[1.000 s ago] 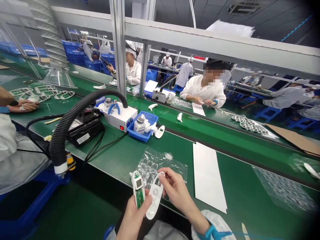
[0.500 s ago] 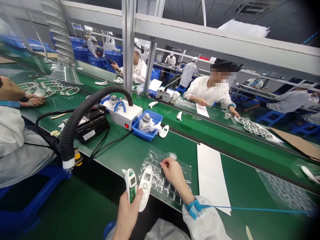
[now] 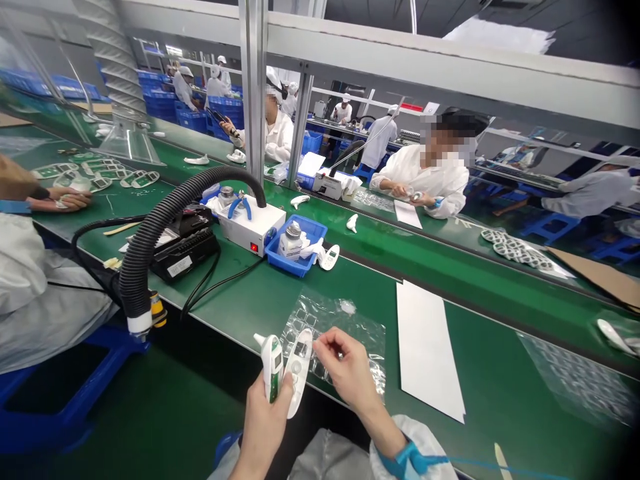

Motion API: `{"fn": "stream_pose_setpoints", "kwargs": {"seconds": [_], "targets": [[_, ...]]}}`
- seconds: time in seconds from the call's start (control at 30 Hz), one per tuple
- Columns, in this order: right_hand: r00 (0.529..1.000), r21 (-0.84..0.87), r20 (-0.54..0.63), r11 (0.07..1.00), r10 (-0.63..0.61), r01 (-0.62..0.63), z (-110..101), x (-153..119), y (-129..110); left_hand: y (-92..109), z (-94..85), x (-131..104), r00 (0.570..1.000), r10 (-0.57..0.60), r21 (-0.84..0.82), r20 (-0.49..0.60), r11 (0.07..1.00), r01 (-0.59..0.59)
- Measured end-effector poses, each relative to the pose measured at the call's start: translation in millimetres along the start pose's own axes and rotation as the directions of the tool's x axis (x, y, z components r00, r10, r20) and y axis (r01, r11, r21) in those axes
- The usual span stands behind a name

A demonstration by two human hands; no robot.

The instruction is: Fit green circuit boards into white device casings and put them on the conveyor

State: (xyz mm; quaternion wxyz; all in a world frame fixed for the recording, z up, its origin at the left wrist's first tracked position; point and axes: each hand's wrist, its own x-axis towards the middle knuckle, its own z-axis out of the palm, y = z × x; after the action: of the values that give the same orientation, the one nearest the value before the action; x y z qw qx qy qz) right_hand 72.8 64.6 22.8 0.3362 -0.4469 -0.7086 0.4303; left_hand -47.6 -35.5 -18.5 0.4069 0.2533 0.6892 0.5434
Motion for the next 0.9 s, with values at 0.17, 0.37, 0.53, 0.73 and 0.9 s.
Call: {"fn": "stream_pose_setpoints", "kwargs": {"seconds": [0.17, 0.37, 0.53, 0.73, 0.9], "targets": [[1.000, -0.006, -0.002, 1.000, 0.024, -0.024, 9.1, -4.1, 6.8, 0.0, 3.4, -2.0, 1.000, 0.018, 0.007, 0.003, 1.000, -0.018], [1.000, -0.015, -0.019, 1.000, 0.021, -0.022, 11.2, -5.8, 12.8, 3.4, 9.1, -4.3, 0.999, 0.033, -0.025, -0.043, 0.999, -0.034], [0.996, 0.029, -0.008, 0.996, 0.087, -0.087, 12.8, -8.4, 14.2, 5.5, 10.2, -4.7, 0.999, 0.012, -0.019, -0.053, 1.000, -0.013], [0.988, 0.259, 0.041, 0.954, 0.147, -0.153, 19.0, -14.8, 14.8, 4.4, 9.7, -8.1, 0.998, 0.048, -0.023, -0.044, 0.999, -0.049], [0.979, 0.422, 0.037, 0.885, 0.199, -0.195, 31.3, -18.3, 12.0, 6.1, 4.5, -10.6, 0.990, 0.136, 0.033, -0.033, 0.990, -0.135]]}}
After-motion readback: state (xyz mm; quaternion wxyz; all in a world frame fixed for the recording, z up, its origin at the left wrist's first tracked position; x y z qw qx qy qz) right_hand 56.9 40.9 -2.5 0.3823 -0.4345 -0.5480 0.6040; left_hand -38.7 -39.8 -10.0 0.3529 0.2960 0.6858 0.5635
